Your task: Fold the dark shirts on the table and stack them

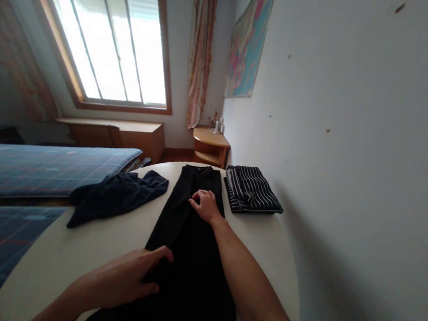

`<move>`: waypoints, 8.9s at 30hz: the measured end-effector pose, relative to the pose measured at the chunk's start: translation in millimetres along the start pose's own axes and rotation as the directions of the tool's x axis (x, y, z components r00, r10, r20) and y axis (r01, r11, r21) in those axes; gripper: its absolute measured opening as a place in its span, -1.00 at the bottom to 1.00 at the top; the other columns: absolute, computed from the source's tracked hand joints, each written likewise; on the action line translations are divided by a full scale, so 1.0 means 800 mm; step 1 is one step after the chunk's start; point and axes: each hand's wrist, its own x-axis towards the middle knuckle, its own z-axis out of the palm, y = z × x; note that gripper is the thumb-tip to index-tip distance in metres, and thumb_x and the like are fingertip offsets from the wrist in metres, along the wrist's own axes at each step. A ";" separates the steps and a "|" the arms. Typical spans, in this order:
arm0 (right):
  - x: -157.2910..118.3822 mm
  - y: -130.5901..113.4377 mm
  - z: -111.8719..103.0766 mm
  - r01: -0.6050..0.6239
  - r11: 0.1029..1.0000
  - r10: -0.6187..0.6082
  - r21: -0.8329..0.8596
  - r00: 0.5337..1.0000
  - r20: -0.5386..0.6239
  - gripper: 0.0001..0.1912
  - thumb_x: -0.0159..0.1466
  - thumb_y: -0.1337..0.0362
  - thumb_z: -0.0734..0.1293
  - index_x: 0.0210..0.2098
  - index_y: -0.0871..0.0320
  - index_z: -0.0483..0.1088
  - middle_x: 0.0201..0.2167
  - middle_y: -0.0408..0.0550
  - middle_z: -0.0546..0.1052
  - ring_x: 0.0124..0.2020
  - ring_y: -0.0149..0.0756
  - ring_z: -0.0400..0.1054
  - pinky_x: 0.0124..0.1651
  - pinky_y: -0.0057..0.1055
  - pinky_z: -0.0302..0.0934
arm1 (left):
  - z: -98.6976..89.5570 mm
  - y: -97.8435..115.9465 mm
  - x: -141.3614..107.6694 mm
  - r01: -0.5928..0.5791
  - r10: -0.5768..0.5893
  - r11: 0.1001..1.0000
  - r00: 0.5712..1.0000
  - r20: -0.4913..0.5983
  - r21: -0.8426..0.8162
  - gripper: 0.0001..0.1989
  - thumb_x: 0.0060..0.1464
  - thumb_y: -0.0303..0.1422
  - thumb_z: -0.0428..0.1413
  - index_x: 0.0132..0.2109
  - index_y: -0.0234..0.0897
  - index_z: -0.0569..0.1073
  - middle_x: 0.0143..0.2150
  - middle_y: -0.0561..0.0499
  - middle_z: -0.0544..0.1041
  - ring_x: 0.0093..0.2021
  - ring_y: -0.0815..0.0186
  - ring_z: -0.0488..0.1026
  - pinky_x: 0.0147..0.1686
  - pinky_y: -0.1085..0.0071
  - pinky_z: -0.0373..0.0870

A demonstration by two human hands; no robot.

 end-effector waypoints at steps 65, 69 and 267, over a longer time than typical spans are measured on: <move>-0.002 0.010 0.006 0.058 0.998 -0.057 0.020 0.998 -0.033 -0.75 0.33 0.35 0.28 -0.03 0.08 0.49 -0.12 -0.07 0.58 -0.01 -0.23 0.39 0.14 -0.28 0.19 | 0.052 0.003 0.039 -0.373 0.372 0.925 0.928 0.037 0.074 0.01 0.00 -0.12 0.28 0.46 0.01 -0.08 0.51 -0.09 -0.34 0.46 -0.21 -0.38 0.33 -0.29 -0.31; -0.003 0.004 0.005 -0.014 0.997 0.013 -0.075 1.000 -0.008 -0.58 0.31 0.27 0.32 0.15 0.18 0.36 0.00 0.04 0.52 0.06 -0.19 0.35 0.18 -0.25 0.16 | 0.056 0.005 0.041 -0.361 0.353 0.930 0.930 0.100 0.070 0.06 0.04 -0.02 0.23 0.48 -0.06 -0.22 0.49 -0.14 -0.42 0.44 -0.19 -0.45 0.32 -0.29 -0.34; -0.117 -0.025 -0.063 0.010 0.998 -0.030 0.060 0.934 0.355 -0.52 0.41 0.04 0.17 0.19 0.13 0.39 0.32 0.05 0.29 0.40 -0.09 0.02 0.41 -0.01 -0.15 | 0.052 0.001 0.049 -0.592 0.594 0.804 0.792 -0.144 0.058 -0.69 -0.01 -0.11 0.35 -0.09 0.01 0.63 0.00 0.06 0.56 0.02 0.20 0.46 0.08 0.31 0.35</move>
